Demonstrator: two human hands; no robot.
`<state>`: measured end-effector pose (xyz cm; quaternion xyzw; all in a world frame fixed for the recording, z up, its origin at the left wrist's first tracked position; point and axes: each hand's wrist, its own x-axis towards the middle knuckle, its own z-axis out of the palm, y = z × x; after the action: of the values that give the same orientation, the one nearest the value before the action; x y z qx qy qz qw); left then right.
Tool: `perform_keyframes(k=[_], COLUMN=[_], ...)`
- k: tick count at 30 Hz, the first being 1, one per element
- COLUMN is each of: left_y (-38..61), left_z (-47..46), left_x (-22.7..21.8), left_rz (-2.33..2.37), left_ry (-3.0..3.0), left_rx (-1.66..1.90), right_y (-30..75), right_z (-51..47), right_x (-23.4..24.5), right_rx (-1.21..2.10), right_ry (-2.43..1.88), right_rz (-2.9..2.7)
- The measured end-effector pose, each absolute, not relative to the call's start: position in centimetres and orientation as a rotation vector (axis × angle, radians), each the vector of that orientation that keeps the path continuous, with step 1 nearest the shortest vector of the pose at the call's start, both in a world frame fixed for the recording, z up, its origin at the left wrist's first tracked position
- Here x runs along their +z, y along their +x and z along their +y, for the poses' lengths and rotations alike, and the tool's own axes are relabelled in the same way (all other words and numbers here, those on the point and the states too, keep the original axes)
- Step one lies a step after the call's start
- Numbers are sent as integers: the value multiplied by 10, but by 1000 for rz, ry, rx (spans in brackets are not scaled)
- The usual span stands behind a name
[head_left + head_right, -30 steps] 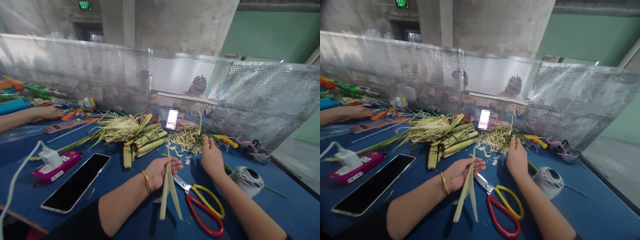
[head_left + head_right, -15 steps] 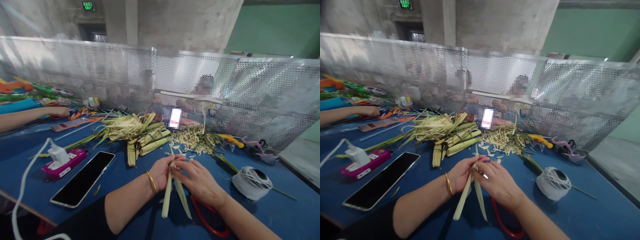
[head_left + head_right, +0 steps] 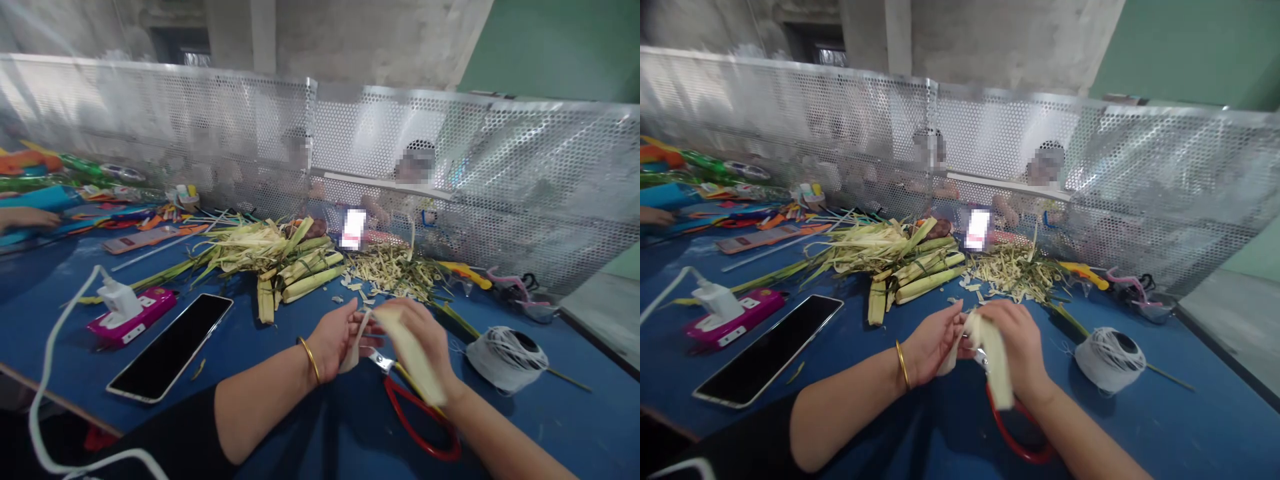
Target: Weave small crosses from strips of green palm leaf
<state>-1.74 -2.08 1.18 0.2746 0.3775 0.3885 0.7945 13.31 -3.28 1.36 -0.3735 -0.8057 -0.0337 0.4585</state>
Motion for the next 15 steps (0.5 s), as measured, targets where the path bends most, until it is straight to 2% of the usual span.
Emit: perform_keyframes(k=[3,6,15], left_y=[-18,-21,-26], left_z=[-24,-26,-23], left_x=[13,15,15], left_rz=[889,798,645], left_ry=[788,914,913], left_rx=[893,770,469], right_y=[141,149,148], right_z=[-26,-18,-21], right_x=[23,29,35], right_rx=[435,776,1028], right_ry=[-1171,-1169,-1162], right_rz=[-1565,-1362,-1568])
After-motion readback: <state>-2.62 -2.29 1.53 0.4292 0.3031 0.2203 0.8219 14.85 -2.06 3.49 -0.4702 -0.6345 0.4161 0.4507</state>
